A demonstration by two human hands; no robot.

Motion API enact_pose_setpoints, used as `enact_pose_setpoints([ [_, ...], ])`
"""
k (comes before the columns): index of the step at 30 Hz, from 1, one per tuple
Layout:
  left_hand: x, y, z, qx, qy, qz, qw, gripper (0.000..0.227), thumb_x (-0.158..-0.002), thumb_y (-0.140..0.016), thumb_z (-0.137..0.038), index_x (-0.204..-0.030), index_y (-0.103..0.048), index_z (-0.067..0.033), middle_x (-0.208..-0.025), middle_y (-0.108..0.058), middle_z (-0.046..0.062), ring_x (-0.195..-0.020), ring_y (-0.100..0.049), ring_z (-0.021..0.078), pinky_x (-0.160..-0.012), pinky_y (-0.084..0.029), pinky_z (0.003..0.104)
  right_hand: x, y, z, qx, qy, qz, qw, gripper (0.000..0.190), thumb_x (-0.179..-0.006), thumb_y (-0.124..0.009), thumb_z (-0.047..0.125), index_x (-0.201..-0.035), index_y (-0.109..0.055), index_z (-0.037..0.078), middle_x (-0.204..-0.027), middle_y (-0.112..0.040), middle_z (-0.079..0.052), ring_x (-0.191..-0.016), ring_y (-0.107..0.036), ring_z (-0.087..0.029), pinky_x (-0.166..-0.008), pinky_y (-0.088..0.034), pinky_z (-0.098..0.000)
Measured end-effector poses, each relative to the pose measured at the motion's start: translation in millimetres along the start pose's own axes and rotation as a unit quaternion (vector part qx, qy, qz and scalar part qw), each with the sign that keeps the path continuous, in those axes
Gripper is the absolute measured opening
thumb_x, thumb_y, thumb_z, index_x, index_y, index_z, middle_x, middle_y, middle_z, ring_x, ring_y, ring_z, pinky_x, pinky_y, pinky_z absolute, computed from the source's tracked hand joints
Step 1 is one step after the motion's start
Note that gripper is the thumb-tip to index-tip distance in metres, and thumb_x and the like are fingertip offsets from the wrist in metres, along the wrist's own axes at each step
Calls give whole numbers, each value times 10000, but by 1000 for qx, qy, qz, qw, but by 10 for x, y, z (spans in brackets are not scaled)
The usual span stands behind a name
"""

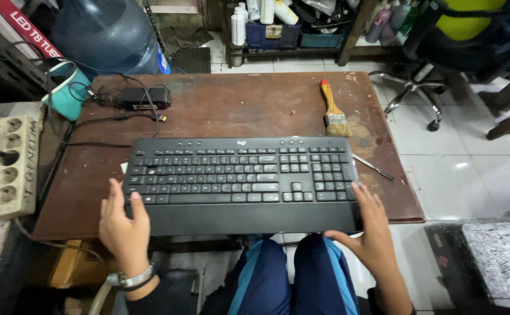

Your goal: The person cleans a black keyboard by first brushing it with a paintbrush. They then use a small metal tool to remove several keycaps, placing them in a row on the table. After removing the keycaps, they brush the exposed keyboard surface and the removed keycaps before placing the keycaps back onto the keyboard.

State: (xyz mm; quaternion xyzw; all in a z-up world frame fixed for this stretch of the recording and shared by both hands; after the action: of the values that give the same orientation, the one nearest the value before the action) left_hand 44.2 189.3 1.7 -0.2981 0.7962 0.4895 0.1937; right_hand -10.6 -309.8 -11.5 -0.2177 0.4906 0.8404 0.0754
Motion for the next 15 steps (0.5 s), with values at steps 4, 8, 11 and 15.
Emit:
enact_pose_setpoints([
  [4,54,-30,-176,-6,3,9,1000,544,-1033,-556,-262,-1486,-534,39,-1386,-631,254,-1247,-592,444,-1105,-412,517,-4,162,-114,-11,-7,10,1000,1133,-641,-846,483,-1553,-330,52,-1582,-431,-126,-1524,-331,-338,-1251,-220,-530],
  [8,84,-29,-284,14,21,17,1000,564,-1044,-554,-284,-1483,-507,66,-1406,-624,202,-1340,-533,423,-1159,-339,550,-127,496,-470,-54,-38,-19,998,637,-885,-627,205,-1480,-470,42,-1495,-530,-155,-1394,-473,-314,-1193,-298,-470],
  [11,86,-39,-267,29,20,25,999,575,-1047,-556,-282,-1487,-486,81,-1408,-619,208,-1360,-516,426,-1176,-291,576,-367,516,-931,35,-65,-39,997,344,-1043,-513,142,-1351,-640,58,-1272,-648,-167,-1199,-568,-349,-1073,-408,-428],
  [15,30,-120,-158,33,38,121,991,701,-1011,-538,-403,-1515,-434,73,-1454,-504,350,-1409,-419,470,-1197,-147,620,-585,269,-1160,121,-67,-3,990,250,-965,-704,286,-1129,-796,121,-949,-639,-75,-938,-587,-322,-829,-480,-414],
])
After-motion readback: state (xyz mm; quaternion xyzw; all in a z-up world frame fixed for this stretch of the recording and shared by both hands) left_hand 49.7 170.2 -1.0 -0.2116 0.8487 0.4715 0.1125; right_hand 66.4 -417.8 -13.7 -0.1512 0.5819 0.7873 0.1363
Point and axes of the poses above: each hand's wrist, its own x-axis away from the middle knuckle, its own y-axis out of the back of the hand, z = x × y, the point moved 10 cm from there along -x, towards the middle knuckle
